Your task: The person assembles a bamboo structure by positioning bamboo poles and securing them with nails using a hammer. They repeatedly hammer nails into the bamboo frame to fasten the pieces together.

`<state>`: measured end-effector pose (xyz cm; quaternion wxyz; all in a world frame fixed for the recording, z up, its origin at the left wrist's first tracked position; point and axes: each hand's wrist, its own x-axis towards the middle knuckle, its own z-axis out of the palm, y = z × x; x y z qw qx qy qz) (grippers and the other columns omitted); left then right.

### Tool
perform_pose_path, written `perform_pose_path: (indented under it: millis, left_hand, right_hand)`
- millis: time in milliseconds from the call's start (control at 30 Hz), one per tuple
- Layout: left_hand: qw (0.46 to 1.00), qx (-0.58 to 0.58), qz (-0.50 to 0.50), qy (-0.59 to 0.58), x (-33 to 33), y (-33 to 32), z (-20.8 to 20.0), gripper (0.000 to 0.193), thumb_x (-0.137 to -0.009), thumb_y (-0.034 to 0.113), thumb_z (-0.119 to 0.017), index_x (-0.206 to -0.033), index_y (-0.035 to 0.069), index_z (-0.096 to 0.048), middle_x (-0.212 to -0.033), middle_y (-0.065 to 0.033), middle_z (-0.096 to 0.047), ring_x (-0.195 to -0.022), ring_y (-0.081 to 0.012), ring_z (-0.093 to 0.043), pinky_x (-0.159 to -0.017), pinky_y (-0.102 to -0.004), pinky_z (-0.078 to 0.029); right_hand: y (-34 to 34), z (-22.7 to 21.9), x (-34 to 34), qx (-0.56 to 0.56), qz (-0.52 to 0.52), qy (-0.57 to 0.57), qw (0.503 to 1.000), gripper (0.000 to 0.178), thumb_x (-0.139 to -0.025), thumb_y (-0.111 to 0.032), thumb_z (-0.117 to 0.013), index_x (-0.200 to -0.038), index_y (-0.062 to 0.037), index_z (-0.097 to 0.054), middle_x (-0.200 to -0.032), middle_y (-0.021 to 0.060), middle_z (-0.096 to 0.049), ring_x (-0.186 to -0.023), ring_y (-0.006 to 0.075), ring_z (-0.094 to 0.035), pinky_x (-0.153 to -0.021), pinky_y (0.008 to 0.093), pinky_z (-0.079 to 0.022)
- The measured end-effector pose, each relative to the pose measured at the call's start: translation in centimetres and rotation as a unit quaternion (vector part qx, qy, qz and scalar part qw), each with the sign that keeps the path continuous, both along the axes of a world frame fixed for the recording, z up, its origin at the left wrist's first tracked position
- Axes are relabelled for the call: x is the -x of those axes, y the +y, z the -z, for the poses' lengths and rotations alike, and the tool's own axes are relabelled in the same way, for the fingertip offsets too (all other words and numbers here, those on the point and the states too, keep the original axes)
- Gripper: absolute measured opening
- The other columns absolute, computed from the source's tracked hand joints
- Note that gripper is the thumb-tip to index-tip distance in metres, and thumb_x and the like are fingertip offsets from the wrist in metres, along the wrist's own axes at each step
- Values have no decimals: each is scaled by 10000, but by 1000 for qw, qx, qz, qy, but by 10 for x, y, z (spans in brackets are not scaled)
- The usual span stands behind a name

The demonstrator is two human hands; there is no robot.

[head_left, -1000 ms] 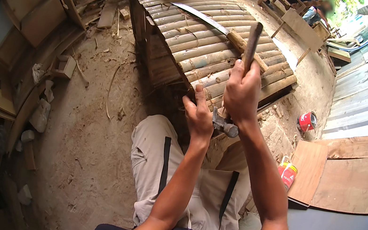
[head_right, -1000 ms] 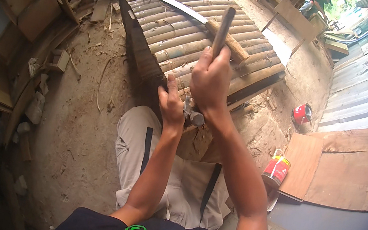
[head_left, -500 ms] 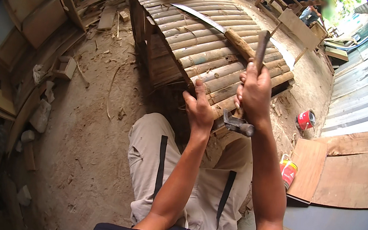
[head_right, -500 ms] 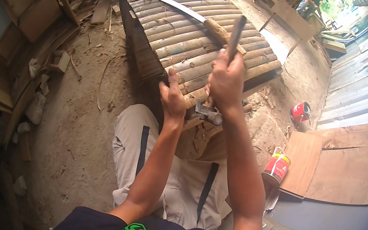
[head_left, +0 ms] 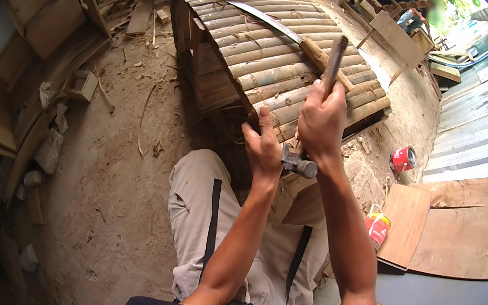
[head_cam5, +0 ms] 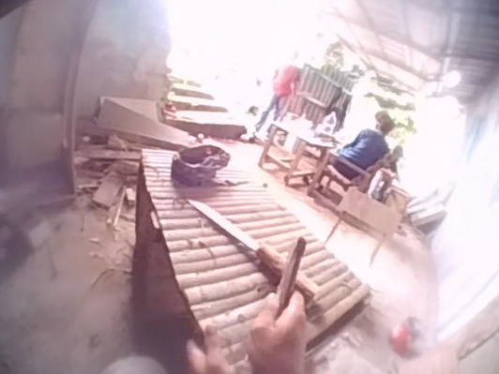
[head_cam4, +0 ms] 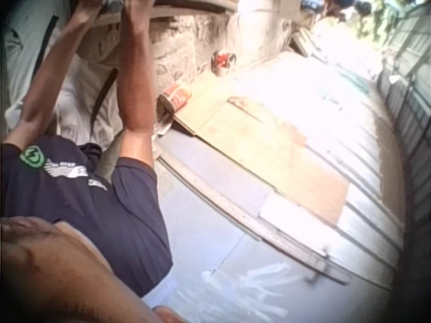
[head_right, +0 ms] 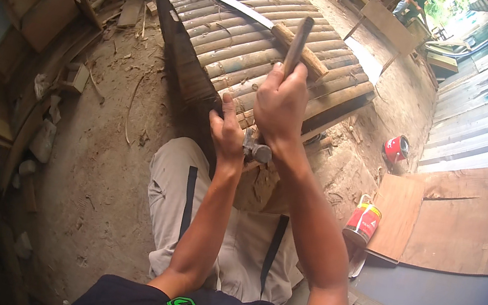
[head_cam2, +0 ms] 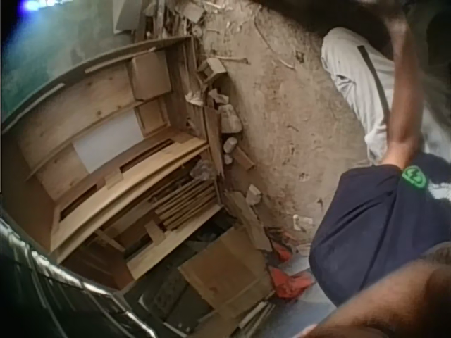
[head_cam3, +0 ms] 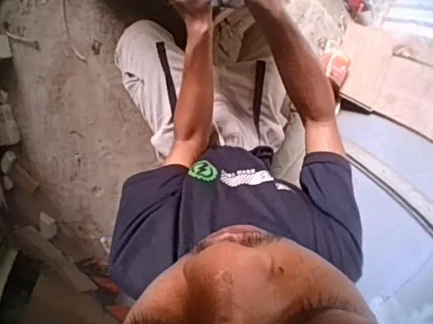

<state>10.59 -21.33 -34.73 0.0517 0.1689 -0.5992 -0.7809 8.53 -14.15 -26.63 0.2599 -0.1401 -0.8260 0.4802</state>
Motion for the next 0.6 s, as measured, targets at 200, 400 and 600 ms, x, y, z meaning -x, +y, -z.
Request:
perform_pose_path:
  millis: [200, 400, 600]
  left_hand:
    - [1000, 14, 3, 3, 0, -2, -1, 716, -1005, 610, -434, -1065, -100, -498, -935, -292, -635, -885, -378, -620, -815, -442, -472]
    - [999, -1, 24, 36, 0, -1, 7, 741, -1013, 602, -418, -1187, -116, -477, -1162, -332, -594, -1101, -387, -582, -970, -419, -425]
    - [974, -52, 157, 153, -15, -17, 22, 853, -932, 563, -599, -1422, -66, -295, -1398, -248, -471, -1307, -319, -459, -1111, -389, -330]
  right_hand:
    - [-8, 0, -30, 124, 64, 95, 986, 288, -1058, -236, -454, -1148, 36, -479, -869, 112, -569, -533, 148, -522, -511, 332, -445]
    - [16, -21, -45, 257, -120, 122, 951, 287, -1071, -318, -474, -1176, -51, -468, -780, 0, -490, -509, 25, -415, -448, 198, -349]
    - [30, -50, -29, 62, -164, 19, 984, 344, -1015, -331, -613, -821, -48, -595, -596, -67, -455, -505, 14, -384, -459, 245, -315]
